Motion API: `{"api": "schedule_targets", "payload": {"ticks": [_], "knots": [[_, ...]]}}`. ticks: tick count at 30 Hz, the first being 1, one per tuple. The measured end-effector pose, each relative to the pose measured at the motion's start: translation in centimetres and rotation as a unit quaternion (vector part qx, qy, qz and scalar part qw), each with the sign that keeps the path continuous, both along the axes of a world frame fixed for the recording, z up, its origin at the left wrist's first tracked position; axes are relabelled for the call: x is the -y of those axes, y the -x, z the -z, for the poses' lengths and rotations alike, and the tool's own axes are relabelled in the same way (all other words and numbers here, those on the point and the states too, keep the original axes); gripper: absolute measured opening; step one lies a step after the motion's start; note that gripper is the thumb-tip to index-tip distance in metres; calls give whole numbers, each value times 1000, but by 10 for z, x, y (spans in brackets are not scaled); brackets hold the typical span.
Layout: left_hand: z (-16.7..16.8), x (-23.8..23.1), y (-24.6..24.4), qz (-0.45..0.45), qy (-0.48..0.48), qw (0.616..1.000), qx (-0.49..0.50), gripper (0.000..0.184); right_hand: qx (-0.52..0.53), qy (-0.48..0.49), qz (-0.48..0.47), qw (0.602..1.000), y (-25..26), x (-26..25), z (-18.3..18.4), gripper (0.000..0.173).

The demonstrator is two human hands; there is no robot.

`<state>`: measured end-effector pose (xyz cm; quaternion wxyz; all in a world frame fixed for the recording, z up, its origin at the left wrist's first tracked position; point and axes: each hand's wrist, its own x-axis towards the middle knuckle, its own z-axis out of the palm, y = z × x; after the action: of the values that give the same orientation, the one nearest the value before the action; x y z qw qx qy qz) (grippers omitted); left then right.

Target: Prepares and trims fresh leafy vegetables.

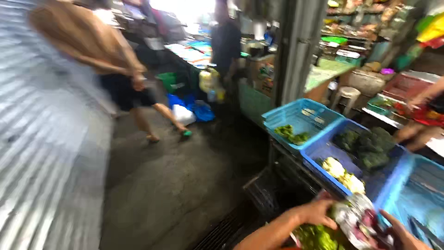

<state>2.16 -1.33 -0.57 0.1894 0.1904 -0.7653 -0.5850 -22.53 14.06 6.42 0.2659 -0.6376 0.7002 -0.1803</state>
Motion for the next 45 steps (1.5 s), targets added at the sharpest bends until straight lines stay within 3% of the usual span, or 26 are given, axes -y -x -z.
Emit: {"api": "schedule_targets", "payload": {"ticks": [2,5,7,10,12,14,16,17,19,21,25,28,31,34,39,42,45], "knots": [[0,-1,-8,0,-108,993,-52,68,-9,-3,1,1000,9,-9,-2,110],[-10,-1,-17,-43,-199,978,-39,57,28,20,0,999,14,-16,-7,96],[-9,-1,-22,-64,-224,972,-34,48,36,44,2,998,8,-15,-3,104],[-4,1,-24,-26,-250,964,-87,42,54,104,4,993,-12,-10,19,120],[-22,-9,-23,-45,-271,958,-83,33,79,163,-8,983,-24,-8,34,104],[-36,-21,-27,-65,-296,947,-103,28,98,209,-26,973,-26,-6,35,69],[-8,-11,-30,22,-291,944,-155,32,130,201,-52,969,-17,-8,20,41],[8,3,-23,67,-267,952,-133,36,156,187,-60,968,-11,-10,9,36],[26,19,-13,122,-240,961,-58,53,211,161,-63,962,3,-13,-12,36],[26,17,-11,140,-274,952,5,53,240,136,-40,960,19,-15,-25,37],[23,10,-12,203,-293,931,77,76,329,181,101,921,42,-13,-34,11],[35,15,-13,253,-291,915,117,89,331,271,221,876,60,-11,-41,14],[45,21,-24,242,-321,908,118,88,370,286,265,843,69,-17,-42,16],[47,26,-45,160,-363,915,74,83,385,245,241,857,63,-32,-32,12],[45,31,-85,-10,-319,948,11,63,298,115,149,936,55,-58,14,12],[40,30,-88,-60,-315,947,20,55,80,-18,114,990,57,-55,62,27],[43,30,-73,-39,-340,939,17,51,-97,-126,162,974,60,-53,114,45]]}}
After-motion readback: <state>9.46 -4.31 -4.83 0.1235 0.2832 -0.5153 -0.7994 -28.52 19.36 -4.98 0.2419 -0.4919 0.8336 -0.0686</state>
